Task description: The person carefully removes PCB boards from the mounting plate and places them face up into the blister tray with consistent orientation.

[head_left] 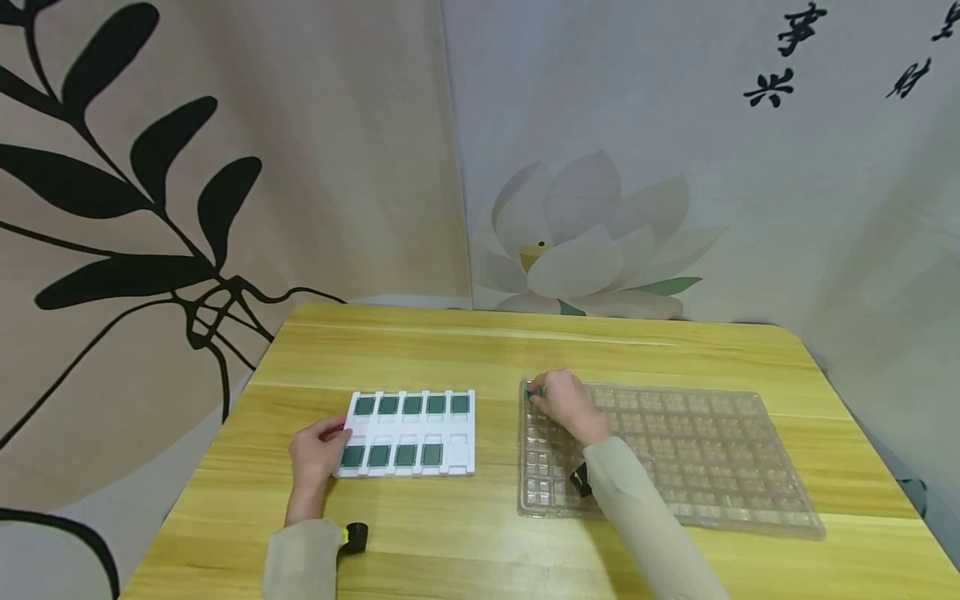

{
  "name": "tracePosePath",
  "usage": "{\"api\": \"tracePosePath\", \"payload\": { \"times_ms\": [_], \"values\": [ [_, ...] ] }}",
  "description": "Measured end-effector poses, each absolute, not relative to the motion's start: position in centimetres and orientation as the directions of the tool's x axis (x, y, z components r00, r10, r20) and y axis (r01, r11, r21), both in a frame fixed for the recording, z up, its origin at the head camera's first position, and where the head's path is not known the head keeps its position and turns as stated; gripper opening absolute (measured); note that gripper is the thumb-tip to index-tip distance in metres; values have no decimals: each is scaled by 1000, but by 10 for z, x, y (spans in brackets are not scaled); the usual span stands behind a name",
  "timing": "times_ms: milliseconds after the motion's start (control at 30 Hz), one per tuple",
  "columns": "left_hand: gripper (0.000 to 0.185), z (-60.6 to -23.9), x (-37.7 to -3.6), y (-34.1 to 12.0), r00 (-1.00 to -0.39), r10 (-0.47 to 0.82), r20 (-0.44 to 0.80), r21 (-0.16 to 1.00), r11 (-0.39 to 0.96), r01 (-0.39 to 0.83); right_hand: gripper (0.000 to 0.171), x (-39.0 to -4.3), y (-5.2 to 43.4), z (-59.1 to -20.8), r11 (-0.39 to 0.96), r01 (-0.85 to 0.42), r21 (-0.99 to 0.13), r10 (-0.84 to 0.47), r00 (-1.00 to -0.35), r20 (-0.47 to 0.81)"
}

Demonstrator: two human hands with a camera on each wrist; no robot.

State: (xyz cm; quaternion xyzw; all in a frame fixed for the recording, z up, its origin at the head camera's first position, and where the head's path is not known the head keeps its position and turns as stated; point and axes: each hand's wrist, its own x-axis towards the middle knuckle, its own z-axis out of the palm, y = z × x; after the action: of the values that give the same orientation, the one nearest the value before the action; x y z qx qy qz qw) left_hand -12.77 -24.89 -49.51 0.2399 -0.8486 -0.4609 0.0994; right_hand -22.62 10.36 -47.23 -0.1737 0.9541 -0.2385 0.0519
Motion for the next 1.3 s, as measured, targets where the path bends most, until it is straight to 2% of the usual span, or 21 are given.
{"api": "tracePosePath", "payload": {
  "times_ms": [267,767,1100,1300],
  "values": [
    [28,-496,-127,-249,-865,-499,-55,824,467,-322,15,-225,103,-471,811,-368,-455,-398,-917,31],
    [29,-495,-126,-250,-860,-505,-74,826,452,-337,17,-226,104,-475,812,-405,-421,-429,-902,40],
    [29,-495,-128,-250,-864,-501,-58,830,456,-320,18,-225,100,-473,797,-367,-479,-403,-915,30],
    [28,-494,-128,-249,-864,-500,-60,831,455,-321,18,-217,92,-469,760,-406,-508,-434,-898,69]
  ]
}}
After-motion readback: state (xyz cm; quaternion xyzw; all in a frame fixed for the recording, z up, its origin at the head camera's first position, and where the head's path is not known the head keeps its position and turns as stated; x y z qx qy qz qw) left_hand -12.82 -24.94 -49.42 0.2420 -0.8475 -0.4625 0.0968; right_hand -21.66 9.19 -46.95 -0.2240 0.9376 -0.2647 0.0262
